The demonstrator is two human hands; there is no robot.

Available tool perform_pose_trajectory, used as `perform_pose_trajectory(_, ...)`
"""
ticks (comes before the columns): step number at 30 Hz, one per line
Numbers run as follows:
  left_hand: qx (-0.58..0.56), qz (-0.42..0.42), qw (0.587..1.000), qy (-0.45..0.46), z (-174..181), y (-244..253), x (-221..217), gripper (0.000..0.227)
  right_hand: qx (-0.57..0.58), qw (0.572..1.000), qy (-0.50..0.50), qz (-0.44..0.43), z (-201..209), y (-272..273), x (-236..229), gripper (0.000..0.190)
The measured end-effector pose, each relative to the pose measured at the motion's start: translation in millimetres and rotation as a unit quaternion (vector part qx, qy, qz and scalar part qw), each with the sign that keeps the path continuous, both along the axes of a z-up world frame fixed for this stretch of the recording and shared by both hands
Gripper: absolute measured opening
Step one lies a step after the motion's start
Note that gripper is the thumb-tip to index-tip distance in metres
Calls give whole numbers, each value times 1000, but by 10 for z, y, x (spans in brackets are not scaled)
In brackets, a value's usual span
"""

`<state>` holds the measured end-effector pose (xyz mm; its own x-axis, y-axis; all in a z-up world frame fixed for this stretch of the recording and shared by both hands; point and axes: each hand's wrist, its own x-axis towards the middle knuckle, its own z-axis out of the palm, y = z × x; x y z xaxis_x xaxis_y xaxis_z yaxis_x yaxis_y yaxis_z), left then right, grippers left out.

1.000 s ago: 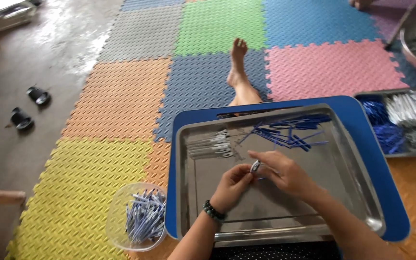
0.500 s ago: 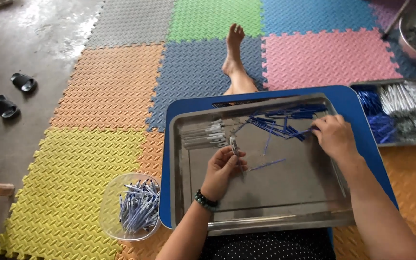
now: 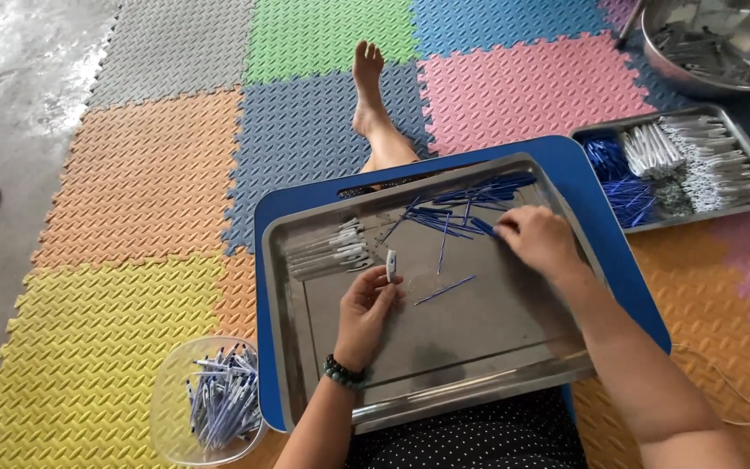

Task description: Assembling ballpoint pens by inserting ink refills into barrels and attaching caps on a tray.

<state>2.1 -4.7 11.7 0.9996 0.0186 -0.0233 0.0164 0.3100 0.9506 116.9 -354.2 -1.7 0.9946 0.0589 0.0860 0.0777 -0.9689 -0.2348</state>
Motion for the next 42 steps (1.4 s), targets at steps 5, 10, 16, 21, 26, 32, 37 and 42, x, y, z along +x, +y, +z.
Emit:
perform_pose_trajectory(5, 70, 0, 998, -2, -58, 10, 5, 32, -14, 999, 52, 8, 172, 221, -68, 21)
perform_pose_trajectory(10, 92, 0, 996, 6, -95, -3, 14, 33, 40, 995, 97, -1, 457, 376, -170, 20)
perform_pose_trajectory(16, 75, 11, 997, 20, -96, 44, 38, 35, 228, 955, 179, 58, 843, 834, -441, 18)
perform_pose_trajectory(21, 45, 33, 998, -19, -114, 53, 53, 35, 11, 953, 189, 234, 566, 899, -531, 16)
perform_pose_trajectory(26, 47, 25, 999, 0, -72, 39, 46, 36, 17, 958, 167, 231, 374, 850, -535, 16)
perform_pose_trajectory(32, 54, 22, 998, 9, -68, 43, 60, 35, -18, 982, 111, 154, 149, 834, -361, 17)
perform_pose_trajectory(37, 69, 16, 997, 23, -76, 43, 25, 31, 132, 982, 72, 114, 696, 996, -542, 19)
perform_pose_trajectory(42, 102, 4, 995, 19, -109, 86, 27, 31, 342, 928, 15, 145, 692, 1166, -609, 17)
